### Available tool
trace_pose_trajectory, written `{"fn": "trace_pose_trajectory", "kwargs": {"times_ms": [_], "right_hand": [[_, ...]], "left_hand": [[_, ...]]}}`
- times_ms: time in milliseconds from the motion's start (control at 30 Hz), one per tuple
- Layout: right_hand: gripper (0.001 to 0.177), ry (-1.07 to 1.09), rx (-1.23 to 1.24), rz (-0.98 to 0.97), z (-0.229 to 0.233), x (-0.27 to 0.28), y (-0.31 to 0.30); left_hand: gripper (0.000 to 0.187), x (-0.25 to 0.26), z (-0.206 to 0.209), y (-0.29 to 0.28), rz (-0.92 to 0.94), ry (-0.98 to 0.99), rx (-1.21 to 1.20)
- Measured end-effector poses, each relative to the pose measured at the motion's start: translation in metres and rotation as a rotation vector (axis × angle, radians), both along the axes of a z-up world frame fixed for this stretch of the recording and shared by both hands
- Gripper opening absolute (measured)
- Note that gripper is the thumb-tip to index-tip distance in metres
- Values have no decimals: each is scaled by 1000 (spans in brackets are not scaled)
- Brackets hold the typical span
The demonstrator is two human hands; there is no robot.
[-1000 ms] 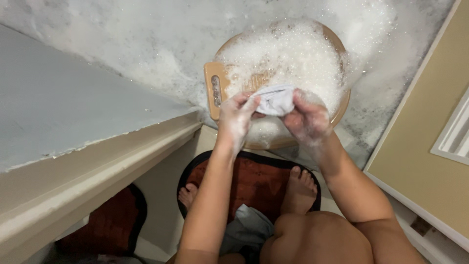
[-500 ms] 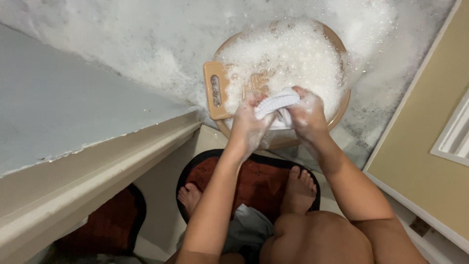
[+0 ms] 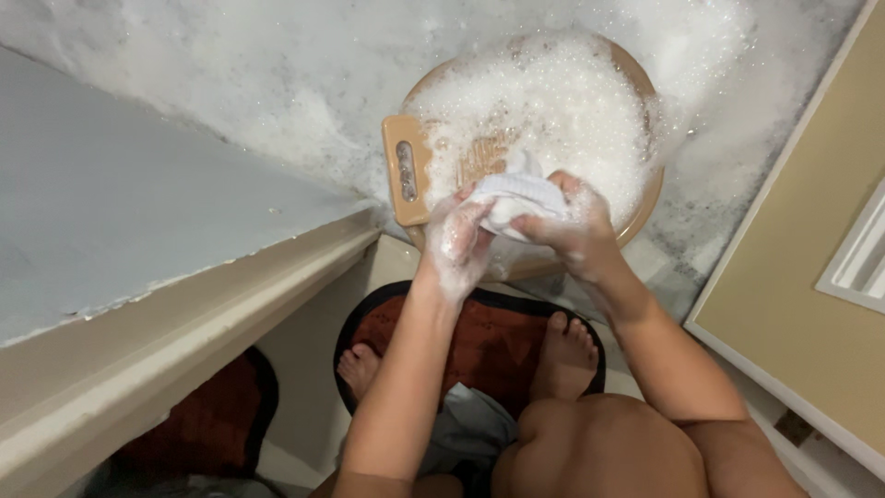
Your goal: The person washes a garment by hand in a basin of soapy water using a wooden washboard, rubbing the fabric against the board and through the suds.
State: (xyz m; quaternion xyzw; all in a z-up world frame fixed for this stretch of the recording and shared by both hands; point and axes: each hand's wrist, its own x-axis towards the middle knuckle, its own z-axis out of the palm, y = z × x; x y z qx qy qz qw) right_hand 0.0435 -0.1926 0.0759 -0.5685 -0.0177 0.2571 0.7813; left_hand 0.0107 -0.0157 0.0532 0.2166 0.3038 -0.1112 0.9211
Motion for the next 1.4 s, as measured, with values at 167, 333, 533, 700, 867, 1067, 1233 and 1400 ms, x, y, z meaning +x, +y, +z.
{"fn": "trace_pose_trajectory", "kwargs": {"times_ms": [167, 333, 533, 700, 867, 1067, 1233, 1400], "right_hand": [[21, -222, -334, -199, -41, -2, 5], [21, 264, 142, -120, -61, -4, 0], [38, 354, 512, -16, -4, -7, 16], [50, 324, 494, 86, -1, -2, 14], [34, 70, 18, -84, -45, -9, -3], [46, 287, 241, -56, -35, 1, 11], [44, 465, 166, -136, 15, 3, 19], [40, 134, 59, -66, 10, 9, 7]], "left_hand": [[32, 7, 32, -9, -326, 11, 297], [31, 10, 11, -6, -301, -162, 1032], [41, 0, -38, 2, -253, -52, 709], [49, -5, -37, 5, -300, 185, 451], [51, -22, -42, 9, -97, -250, -73], [45, -29, -33, 8, -154, -254, -253], [57, -18, -9, 10, -337, -65, 62], [56, -1, -1, 6, -475, 103, 280]]}}
